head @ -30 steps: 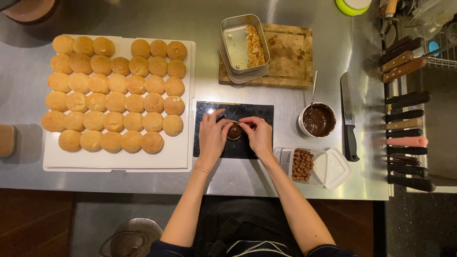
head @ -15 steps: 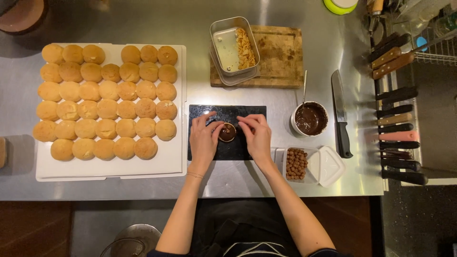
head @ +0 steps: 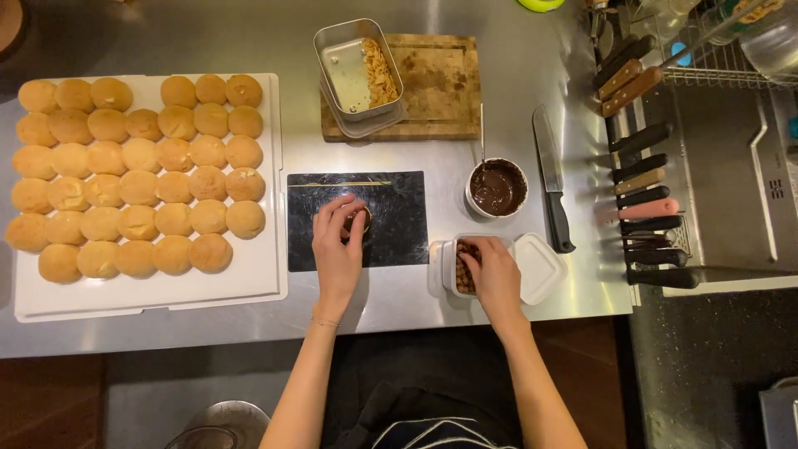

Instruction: The person assembles small round pastries by dipping the cut side into a bowl of chocolate spread, then sprinkling chopped nuts and crumbs on top. The person handles the pastries one at a time, placing the finished items on a black cutting board.

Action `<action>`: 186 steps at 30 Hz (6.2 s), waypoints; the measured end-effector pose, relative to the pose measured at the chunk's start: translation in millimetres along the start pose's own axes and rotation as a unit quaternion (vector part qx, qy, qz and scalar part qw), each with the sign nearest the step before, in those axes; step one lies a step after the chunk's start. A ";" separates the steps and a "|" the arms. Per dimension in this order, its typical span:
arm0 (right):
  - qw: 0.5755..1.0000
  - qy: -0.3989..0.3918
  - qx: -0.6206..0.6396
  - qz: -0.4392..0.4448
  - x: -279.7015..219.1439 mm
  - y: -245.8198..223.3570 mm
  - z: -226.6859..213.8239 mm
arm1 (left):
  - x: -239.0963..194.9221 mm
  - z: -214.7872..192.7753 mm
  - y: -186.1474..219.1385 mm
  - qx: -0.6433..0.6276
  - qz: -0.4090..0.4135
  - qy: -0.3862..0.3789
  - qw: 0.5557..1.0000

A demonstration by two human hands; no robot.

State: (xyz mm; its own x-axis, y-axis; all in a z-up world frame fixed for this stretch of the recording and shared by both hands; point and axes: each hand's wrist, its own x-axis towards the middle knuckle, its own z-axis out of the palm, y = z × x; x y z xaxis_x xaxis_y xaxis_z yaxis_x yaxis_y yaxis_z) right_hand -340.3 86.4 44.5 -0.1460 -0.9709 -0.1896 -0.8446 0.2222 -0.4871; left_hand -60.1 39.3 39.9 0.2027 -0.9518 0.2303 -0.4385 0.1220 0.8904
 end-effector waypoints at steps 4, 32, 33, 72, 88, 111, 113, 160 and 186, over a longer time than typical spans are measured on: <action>1.000 -0.005 0.009 -0.026 6.6 5.9 14.0 | -17.0 6.5 3.4 -0.006 -0.008 0.010 1.000; 0.870 0.032 0.492 0.014 4.5 -120.7 64.3 | -32.7 -17.5 5.1 -0.272 -0.305 -0.049 0.912; 0.863 0.028 0.504 0.022 10.2 -121.0 69.8 | -28.0 -21.8 -1.1 -0.231 -0.290 -0.033 0.928; 0.959 0.093 0.159 -0.215 68.1 -100.9 146.2 | -3.5 -29.0 -57.9 0.125 0.020 0.108 0.986; 0.880 0.275 0.382 -0.058 -20.2 36.1 -33.1 | -64.2 145.8 41.9 0.233 0.244 -0.292 0.895; 0.848 0.263 0.450 -0.095 3.2 -40.5 -53.3 | -51.0 131.0 56.5 0.074 0.113 -0.300 0.944; 0.854 0.250 0.448 -0.087 7.0 -53.7 -42.7 | -39.7 88.7 42.8 -0.031 0.036 -0.232 0.972; 0.882 -0.091 0.453 -0.088 28.8 -108.0 96.5 | -8.8 -41.3 -56.8 -0.217 -0.262 -0.157 0.927; 0.955 0.152 0.169 -0.192 36.4 -122.1 134.4 | -1.6 -16.6 -67.8 0.011 -0.112 -0.014 0.994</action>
State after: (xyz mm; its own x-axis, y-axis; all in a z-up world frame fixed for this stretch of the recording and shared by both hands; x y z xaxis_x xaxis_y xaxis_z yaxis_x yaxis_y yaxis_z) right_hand -173.2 35.9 -17.5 -0.0461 -0.9562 0.2890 -0.6586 -0.1884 -0.7285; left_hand -16.1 37.3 -14.3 0.2736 -0.9617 0.0173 -0.4049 -0.0988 0.9090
